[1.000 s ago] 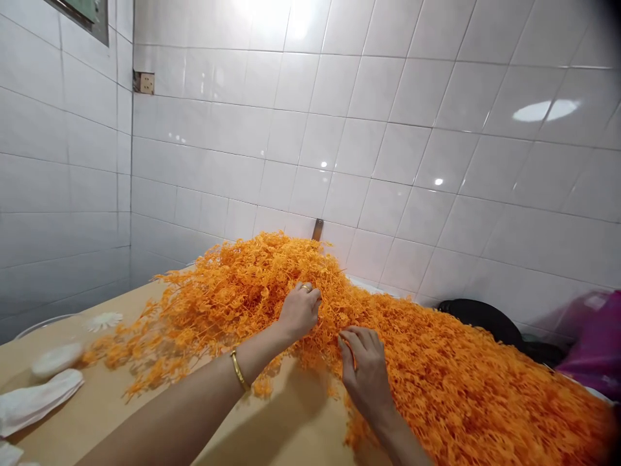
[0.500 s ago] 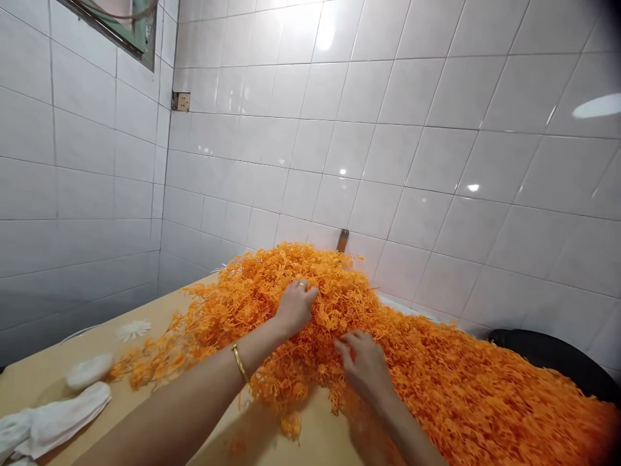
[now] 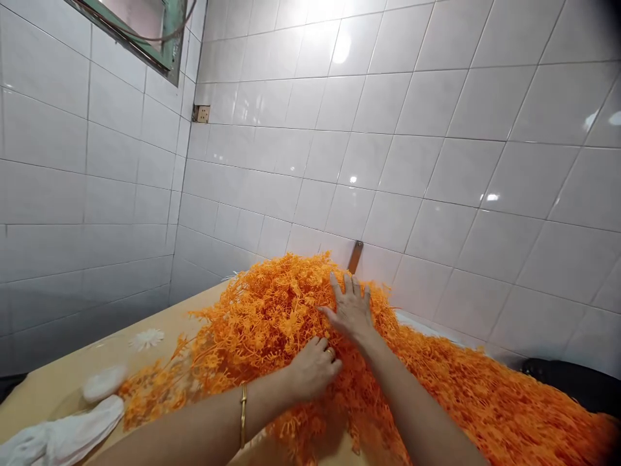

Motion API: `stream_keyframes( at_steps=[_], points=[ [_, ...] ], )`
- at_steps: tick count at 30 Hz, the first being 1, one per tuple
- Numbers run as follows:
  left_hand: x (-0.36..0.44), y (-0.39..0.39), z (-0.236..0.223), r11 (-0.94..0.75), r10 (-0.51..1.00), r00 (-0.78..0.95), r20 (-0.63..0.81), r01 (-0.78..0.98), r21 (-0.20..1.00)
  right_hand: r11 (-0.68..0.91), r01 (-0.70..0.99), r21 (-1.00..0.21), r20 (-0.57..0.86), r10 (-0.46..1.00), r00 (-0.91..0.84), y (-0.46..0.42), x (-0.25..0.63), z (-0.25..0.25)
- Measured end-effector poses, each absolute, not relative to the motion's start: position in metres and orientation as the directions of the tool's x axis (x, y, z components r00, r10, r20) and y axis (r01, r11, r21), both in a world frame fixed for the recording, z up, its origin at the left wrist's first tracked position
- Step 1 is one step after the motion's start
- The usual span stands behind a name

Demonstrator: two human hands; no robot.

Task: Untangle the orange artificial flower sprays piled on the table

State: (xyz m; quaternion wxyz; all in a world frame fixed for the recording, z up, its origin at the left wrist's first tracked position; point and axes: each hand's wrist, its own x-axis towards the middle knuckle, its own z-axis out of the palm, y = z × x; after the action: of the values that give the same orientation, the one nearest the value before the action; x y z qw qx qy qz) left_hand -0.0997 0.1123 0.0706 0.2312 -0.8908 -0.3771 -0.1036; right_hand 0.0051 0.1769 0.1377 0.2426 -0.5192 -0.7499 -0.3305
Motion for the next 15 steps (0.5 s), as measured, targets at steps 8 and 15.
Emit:
stream_keyframes(
  at_steps=[8,15],
  points=[
    [-0.128,0.112,0.129,-0.403,0.671,0.156,0.725,0.897,0.180,0.165,0.931,0.325,0.740,0.568,-0.359,0.164,0.046,0.158],
    [-0.164,0.148,0.122,-0.056,0.890,-0.140,0.434,0.911,0.408,0.273,0.962,0.020,0.867,0.474,-0.152,0.139,0.097,0.167]
  ],
)
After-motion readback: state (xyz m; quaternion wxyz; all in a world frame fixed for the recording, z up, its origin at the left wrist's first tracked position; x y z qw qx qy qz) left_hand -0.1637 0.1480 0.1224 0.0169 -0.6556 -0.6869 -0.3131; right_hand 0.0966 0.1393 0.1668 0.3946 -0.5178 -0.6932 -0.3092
